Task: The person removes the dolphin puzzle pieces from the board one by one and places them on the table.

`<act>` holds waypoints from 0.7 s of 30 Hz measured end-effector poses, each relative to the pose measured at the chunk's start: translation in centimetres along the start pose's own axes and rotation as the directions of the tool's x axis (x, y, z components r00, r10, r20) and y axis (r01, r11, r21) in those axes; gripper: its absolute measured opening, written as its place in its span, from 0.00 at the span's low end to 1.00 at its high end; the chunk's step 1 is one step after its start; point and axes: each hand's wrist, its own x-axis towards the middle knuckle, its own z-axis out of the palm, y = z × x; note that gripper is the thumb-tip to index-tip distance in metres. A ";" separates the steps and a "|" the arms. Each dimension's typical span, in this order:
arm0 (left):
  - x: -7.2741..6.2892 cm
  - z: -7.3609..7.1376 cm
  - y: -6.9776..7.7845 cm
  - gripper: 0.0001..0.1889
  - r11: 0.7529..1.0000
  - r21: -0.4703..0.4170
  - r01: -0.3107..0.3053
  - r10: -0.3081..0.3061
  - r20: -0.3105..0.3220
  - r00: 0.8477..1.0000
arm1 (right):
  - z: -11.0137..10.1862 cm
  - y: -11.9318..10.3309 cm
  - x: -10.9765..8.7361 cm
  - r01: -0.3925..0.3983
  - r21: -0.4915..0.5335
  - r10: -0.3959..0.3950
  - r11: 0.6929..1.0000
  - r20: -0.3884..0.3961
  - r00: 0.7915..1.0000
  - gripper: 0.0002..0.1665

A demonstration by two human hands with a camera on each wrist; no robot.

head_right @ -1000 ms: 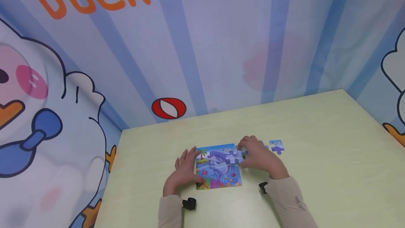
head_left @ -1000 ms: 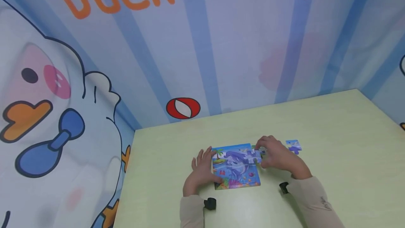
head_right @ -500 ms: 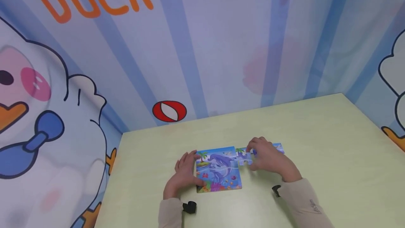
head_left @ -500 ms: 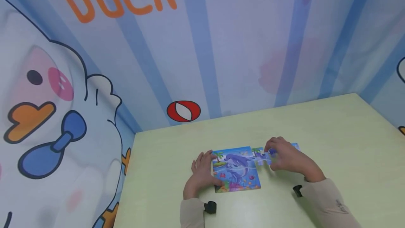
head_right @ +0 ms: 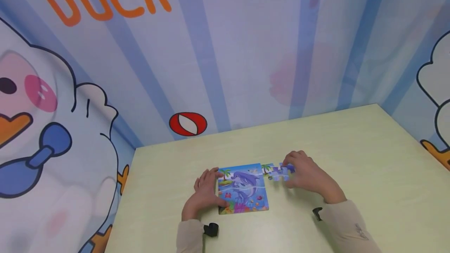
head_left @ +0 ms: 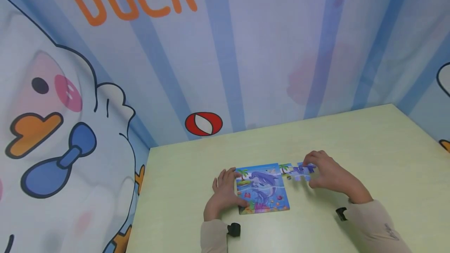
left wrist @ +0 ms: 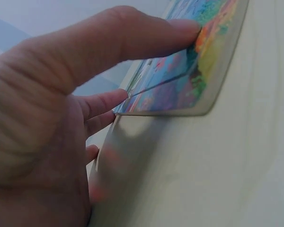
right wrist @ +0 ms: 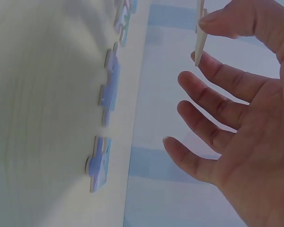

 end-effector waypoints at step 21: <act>0.1 -0.5 -0.5 0.25 0.999 -0.008 -0.048 0.048 -0.003 0.999 | 0.0 4.1 -2.8 -0.032 -0.038 0.032 0.999 -0.015 0.999 0.21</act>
